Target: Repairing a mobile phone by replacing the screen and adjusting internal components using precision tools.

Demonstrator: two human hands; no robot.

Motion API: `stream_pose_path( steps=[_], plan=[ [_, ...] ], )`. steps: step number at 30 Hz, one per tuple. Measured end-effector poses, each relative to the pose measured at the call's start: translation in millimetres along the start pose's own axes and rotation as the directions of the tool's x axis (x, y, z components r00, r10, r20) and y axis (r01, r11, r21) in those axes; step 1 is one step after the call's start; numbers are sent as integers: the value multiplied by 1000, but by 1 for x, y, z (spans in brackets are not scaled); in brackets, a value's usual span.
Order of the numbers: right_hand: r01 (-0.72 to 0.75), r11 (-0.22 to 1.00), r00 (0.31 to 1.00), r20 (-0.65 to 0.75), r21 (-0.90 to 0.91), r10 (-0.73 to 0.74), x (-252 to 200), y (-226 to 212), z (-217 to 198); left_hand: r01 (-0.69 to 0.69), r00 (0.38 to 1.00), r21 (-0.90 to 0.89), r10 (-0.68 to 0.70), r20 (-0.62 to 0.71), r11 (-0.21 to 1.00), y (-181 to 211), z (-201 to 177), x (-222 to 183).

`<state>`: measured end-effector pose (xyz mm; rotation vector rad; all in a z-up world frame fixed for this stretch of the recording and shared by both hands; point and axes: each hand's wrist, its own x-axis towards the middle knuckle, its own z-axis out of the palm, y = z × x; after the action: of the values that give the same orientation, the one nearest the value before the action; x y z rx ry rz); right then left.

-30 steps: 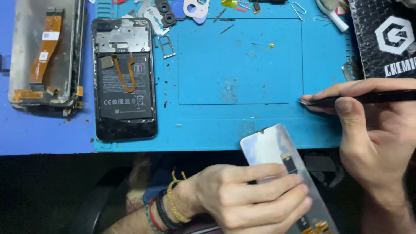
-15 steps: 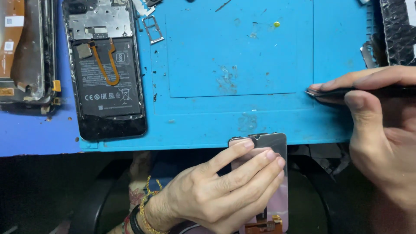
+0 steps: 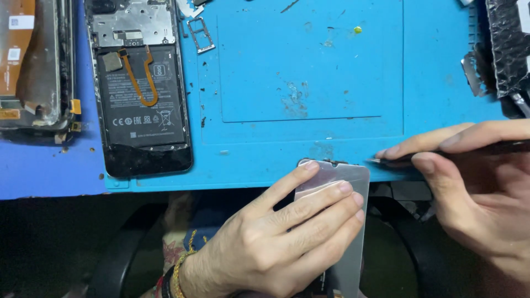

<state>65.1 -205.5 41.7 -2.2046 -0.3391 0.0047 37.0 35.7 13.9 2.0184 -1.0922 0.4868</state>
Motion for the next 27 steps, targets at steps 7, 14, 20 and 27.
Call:
stream_pose_path(
  steps=[7,14,20,27],
  plan=[
    [22,997,999,44,-80,-19,-2,4,1,-29,1000,45,29,13,999,-6,7,-9],
    [7,999,998,59,-40,-5,-7,15,0,-31,999,10,31,33,999,-8,9,-15],
    [52,999,997,56,14,-53,-8,21,0,18,999,6,-18,49,1000,-6,5,-12],
    [63,995,995,67,72,-68,-8,26,1,-4,997,-6,4,74,1000,-8,6,-15]
  ],
)
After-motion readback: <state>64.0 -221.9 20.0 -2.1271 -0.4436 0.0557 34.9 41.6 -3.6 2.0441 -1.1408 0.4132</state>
